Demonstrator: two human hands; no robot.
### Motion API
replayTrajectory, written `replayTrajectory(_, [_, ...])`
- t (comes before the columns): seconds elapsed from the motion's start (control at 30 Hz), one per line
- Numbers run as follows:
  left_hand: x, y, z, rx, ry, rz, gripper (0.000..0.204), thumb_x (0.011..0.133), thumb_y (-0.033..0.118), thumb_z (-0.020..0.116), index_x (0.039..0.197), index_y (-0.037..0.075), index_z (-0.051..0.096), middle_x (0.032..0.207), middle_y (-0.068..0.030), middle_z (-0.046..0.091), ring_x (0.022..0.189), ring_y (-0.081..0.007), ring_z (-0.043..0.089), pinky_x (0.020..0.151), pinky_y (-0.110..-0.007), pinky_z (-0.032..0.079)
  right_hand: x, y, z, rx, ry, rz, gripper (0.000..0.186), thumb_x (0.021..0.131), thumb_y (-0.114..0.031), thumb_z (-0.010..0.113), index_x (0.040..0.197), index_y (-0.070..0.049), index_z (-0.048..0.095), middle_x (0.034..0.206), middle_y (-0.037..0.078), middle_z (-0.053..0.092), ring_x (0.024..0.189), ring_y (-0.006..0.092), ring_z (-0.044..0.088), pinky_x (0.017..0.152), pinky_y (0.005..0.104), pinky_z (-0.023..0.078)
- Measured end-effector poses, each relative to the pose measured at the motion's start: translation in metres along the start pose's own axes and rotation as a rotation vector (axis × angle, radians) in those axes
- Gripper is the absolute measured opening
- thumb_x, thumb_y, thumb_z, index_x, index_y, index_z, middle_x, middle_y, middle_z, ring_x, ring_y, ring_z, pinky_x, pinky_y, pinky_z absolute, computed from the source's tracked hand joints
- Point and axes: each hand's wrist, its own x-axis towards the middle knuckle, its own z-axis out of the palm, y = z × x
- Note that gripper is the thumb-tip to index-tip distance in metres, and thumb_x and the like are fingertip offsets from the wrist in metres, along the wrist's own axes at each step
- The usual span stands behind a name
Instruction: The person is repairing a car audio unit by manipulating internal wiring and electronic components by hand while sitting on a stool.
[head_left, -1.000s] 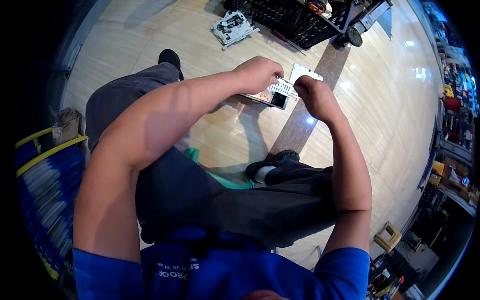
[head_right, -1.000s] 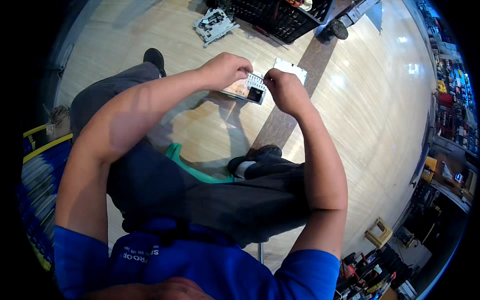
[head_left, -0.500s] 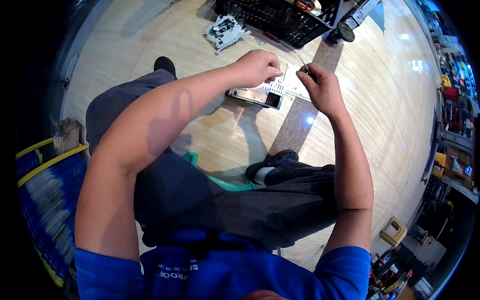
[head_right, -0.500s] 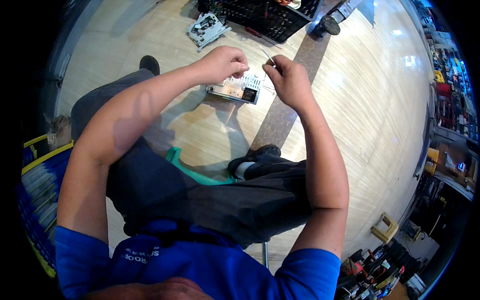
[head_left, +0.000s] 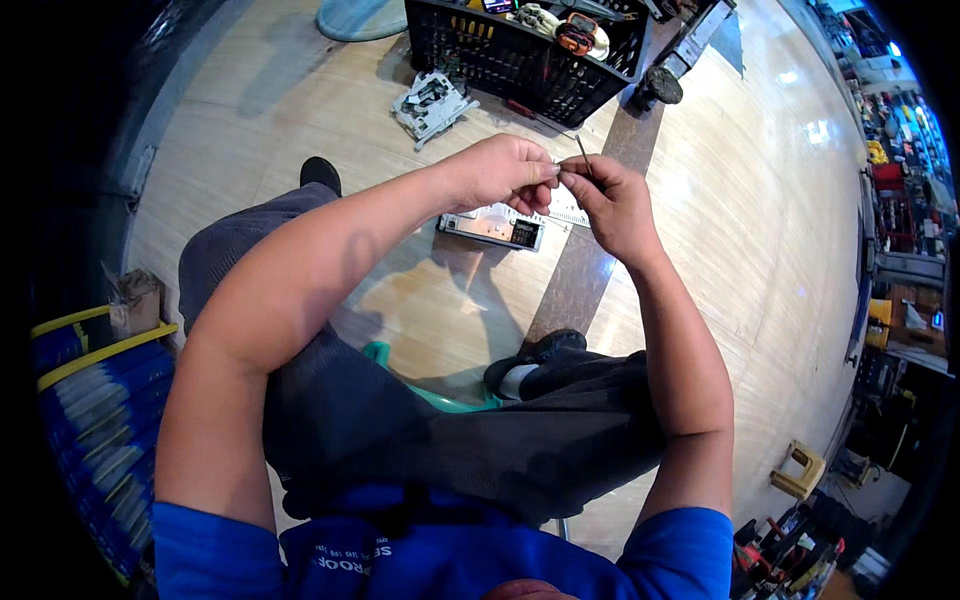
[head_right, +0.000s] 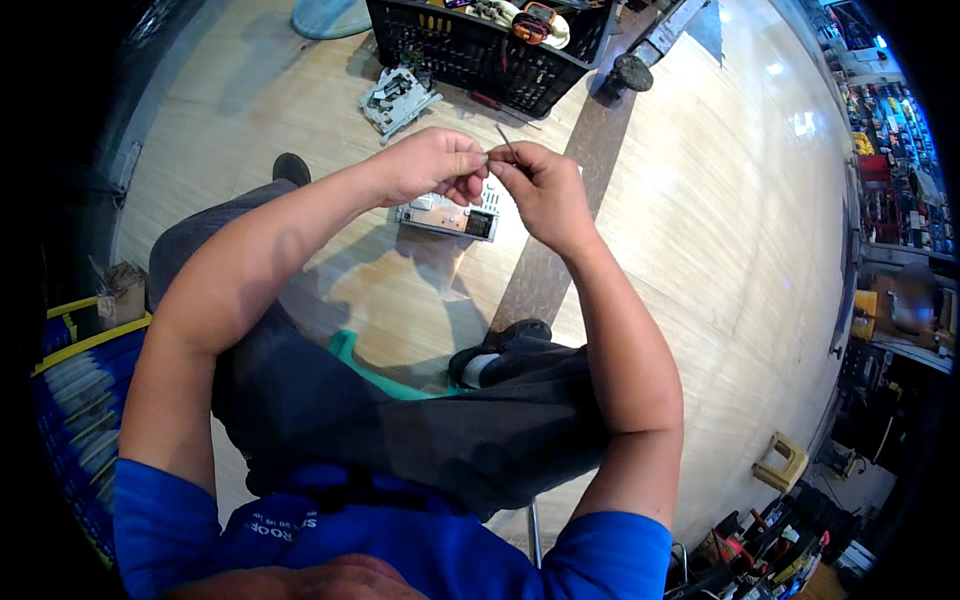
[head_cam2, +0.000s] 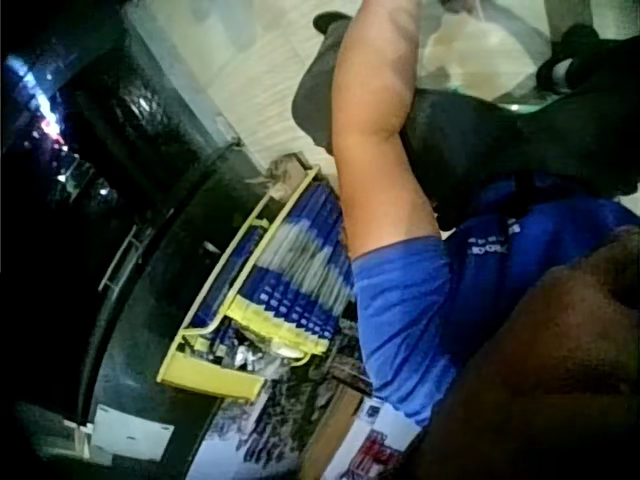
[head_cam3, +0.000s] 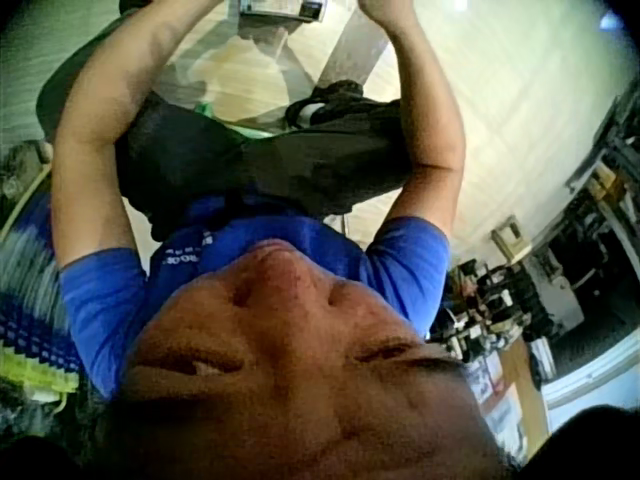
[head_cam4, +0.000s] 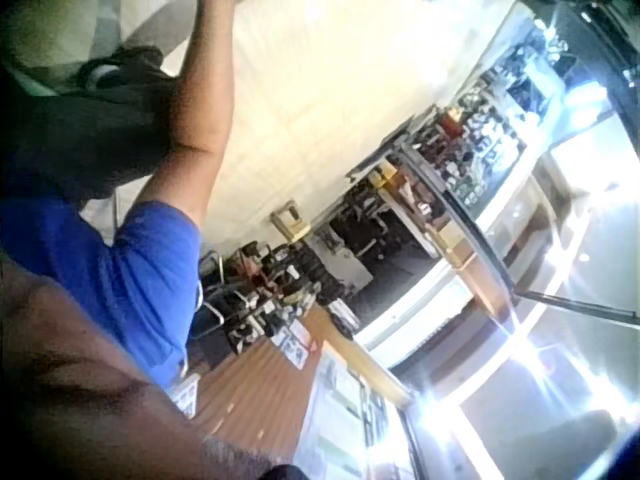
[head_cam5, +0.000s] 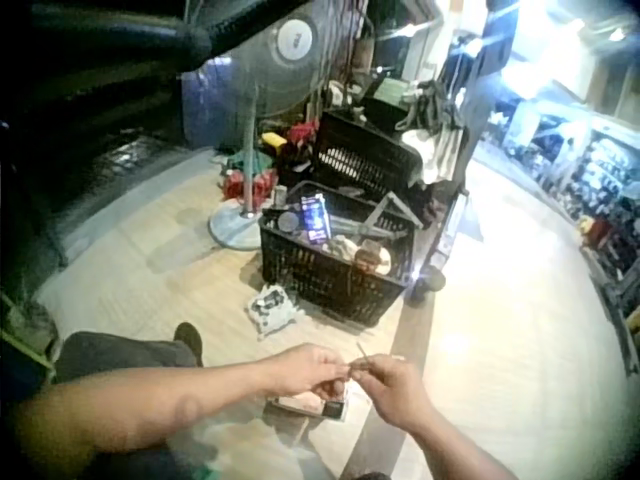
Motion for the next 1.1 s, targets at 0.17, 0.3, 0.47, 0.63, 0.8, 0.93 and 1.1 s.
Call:
replayTrajectory(0.17, [0.002, 0.000, 0.005, -0.008, 0.022, -0.002, 0.022, 0.100, 0.022, 0.051, 0.093, 0.003, 0.059, 0.081, -0.0059, 0.064, 0.075, -0.0148, 0.064, 0.072, -0.029, 0.056, -0.001, 0.005, 0.001, -0.013, 0.037, -0.043, 0.012, 0.089, -0.007, 0.066, 0.096, 0.002, 0.067, 0.081, 0.010, 0.069, 0.074, 0.0110, 0.063, 0.068, 0.0266, 0.050])
replayTrajectory(0.3, [0.002, -0.002, 0.005, 0.033, 0.029, 0.022, 0.024, 0.100, 0.024, 0.050, 0.093, 0.003, 0.059, 0.081, -0.0049, 0.064, 0.074, -0.0137, 0.064, 0.070, -0.028, 0.055, -0.001, 0.004, 0.003, -0.006, 0.034, -0.040, 0.010, 0.089, -0.007, 0.065, 0.093, 0.002, 0.066, 0.080, 0.010, 0.069, 0.073, 0.0110, 0.062, 0.067, 0.0267, 0.050])
replayTrajectory(0.47, [0.003, -0.007, 0.005, 0.060, 0.035, 0.029, 0.026, 0.101, 0.026, 0.048, 0.093, 0.004, 0.059, 0.081, -0.0044, 0.063, 0.073, -0.0130, 0.063, 0.066, -0.026, 0.053, -0.002, 0.010, 0.009, 0.025, 0.035, -0.011, 0.008, 0.090, -0.006, 0.062, 0.090, 0.002, 0.063, 0.075, 0.007, 0.064, 0.068, 0.0106, 0.056, 0.064, 0.0267, 0.047])
replayTrajectory(0.63, [0.004, -0.012, 0.006, 0.083, 0.076, 0.020, 0.029, 0.102, 0.025, 0.044, 0.090, 0.003, 0.059, 0.078, -0.0041, 0.062, 0.069, -0.0138, 0.063, 0.062, -0.026, 0.052, -0.002, 0.013, 0.015, 0.023, 0.025, -0.009, 0.008, 0.091, -0.005, 0.060, 0.088, 0.002, 0.060, 0.072, 0.005, 0.060, 0.066, 0.0105, 0.053, 0.062, 0.0271, 0.045])
replayTrajectory(0.8, [0.004, -0.021, 0.002, 0.162, 0.091, -0.016, 0.031, 0.100, 0.029, 0.047, 0.090, 0.004, 0.060, 0.078, -0.0045, 0.063, 0.068, -0.0141, 0.063, 0.062, -0.028, 0.052, -0.001, 0.024, 0.019, -0.026, 0.010, -0.025, 0.008, 0.091, -0.005, 0.061, 0.087, 0.002, 0.060, 0.073, 0.010, 0.061, 0.066, 0.0159, 0.056, 0.063, 0.0298, 0.046])
replayTrajectory(0.93, [-0.003, -0.039, -0.002, 0.860, 0.005, -0.115, 0.024, 0.096, 0.022, 0.053, 0.096, 0.002, 0.065, 0.092, -0.0081, 0.065, 0.084, -0.0223, 0.065, 0.076, -0.036, 0.053, 0.001, 0.059, 0.023, -0.230, 0.013, -0.023, 0.011, 0.089, -0.009, 0.063, 0.089, 0.002, 0.062, 0.080, 0.019, 0.064, 0.073, 0.0317, 0.062, 0.068, 0.0374, 0.049])
replayTrajectory(1.1, [-0.030, -0.065, -0.001, 1.578, -0.230, -0.457, 0.028, 0.084, 0.012, 0.063, 0.110, 0.004, 0.067, 0.138, -0.0107, 0.050, 0.119, -0.0314, 0.054, 0.091, -0.047, 0.048, -0.015, 0.117, 0.029, -0.440, -0.069, 0.118, 0.015, 0.087, -0.013, 0.064, 0.088, 0.002, 0.064, 0.086, 0.022, 0.066, 0.083, 0.0386, 0.065, 0.073, 0.0421, 0.051])
